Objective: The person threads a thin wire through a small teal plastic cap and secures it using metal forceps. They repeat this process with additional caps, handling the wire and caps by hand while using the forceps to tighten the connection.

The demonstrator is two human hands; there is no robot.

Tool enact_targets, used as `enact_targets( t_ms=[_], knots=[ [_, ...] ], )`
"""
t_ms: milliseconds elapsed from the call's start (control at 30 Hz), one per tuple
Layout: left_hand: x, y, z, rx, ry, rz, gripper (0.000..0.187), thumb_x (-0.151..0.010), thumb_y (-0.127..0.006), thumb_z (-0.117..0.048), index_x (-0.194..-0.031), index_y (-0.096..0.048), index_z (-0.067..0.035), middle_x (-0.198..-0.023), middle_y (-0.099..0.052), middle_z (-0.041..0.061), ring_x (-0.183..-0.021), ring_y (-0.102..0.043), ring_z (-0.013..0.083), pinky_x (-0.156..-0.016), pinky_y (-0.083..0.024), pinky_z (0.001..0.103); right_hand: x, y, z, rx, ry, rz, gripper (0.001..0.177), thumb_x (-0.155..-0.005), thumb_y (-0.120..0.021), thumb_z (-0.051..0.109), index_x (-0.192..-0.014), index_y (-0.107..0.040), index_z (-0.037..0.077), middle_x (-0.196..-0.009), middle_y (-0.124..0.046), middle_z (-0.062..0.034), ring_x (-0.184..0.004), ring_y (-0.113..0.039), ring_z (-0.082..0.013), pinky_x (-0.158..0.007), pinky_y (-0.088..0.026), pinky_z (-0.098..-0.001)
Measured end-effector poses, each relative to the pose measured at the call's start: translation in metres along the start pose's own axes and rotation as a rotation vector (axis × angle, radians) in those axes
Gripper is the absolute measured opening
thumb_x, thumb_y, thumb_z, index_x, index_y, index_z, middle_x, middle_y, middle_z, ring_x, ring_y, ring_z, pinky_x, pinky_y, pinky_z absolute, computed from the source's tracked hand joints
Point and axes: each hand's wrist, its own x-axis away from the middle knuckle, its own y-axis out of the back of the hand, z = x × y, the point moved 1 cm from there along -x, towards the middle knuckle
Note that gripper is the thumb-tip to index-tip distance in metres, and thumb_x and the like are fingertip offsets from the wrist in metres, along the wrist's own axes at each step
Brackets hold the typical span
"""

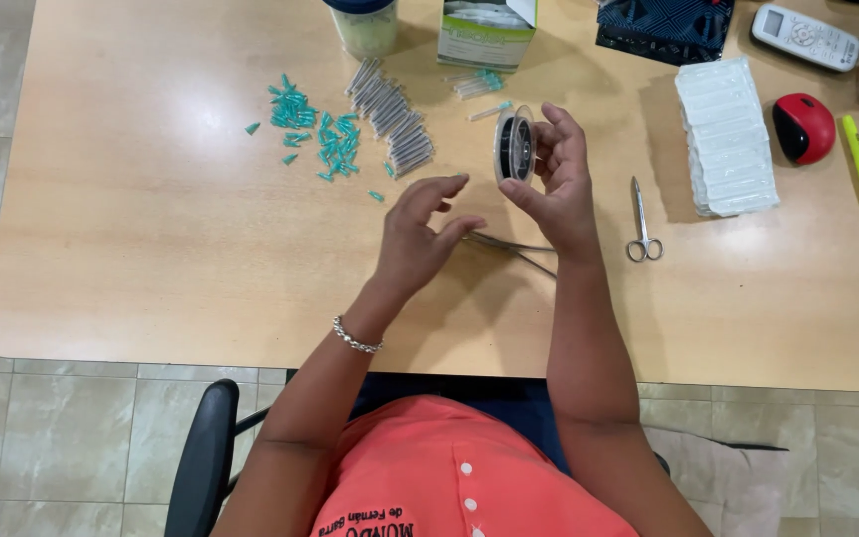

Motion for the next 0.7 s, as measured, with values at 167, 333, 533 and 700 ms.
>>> enact_targets(
  t_ms=[167, 333, 533, 700],
  knots=[
    [0.004, -0.026, -0.003, -0.099, -0.104, -0.059, 0.043, -0.079, -0.092, -0.018, -0.117, -0.075, -0.006, -0.099, -0.073, 0.013, -0.089, -0.074, 0.0293, -0.073, -0.066, 0.031, 0.003, -0.011, -0.009, -0.001, 0.027, 0.009, 0.106, -0.087, -0.093, 0.014, -0.164, -0.020, 0.011, -0.143, -0.049, -0.0130, -0.126, -0.053, -0.0222, -0.106, -0.048, -0.0376],
    [-0.009, -0.021, -0.015, -0.129, -0.158, -0.157, 0.012, -0.089, -0.082, -0.005, -0.100, -0.078, -0.007, -0.093, -0.077, 0.009, -0.083, -0.075, 0.0295, -0.064, -0.065, 0.034, 0.005, -0.016, -0.014, -0.039, 0.009, -0.003, 0.110, -0.087, -0.094, 0.011, -0.166, -0.017, 0.010, -0.141, -0.048, -0.0106, -0.126, -0.053, -0.0203, -0.108, -0.049, -0.0356],
    [-0.022, -0.007, -0.011, -0.091, -0.088, -0.155, 0.006, -0.090, -0.081, -0.007, -0.090, -0.080, -0.013, -0.086, -0.079, 0.004, -0.081, -0.075, 0.0289, -0.073, -0.061, 0.037, 0.001, -0.006, -0.007, -0.285, -0.049, -0.038, 0.077, -0.085, -0.086, -0.005, -0.144, -0.038, 0.011, -0.130, -0.044, -0.0074, -0.117, -0.062, -0.0240, -0.100, -0.060, -0.0369],
    [-0.028, 0.009, -0.005, -0.038, 0.051, -0.147, 0.005, -0.092, -0.081, -0.015, -0.095, -0.083, -0.018, -0.082, -0.078, 0.004, -0.078, -0.075, 0.0255, -0.071, -0.059, 0.035, 0.001, 0.011, -0.033, -0.512, -0.159, -0.041, 0.068, -0.088, -0.077, -0.015, -0.136, -0.035, 0.010, -0.111, -0.068, -0.0192, -0.098, -0.074, -0.0293, -0.078, -0.070, -0.0432]
  ],
)
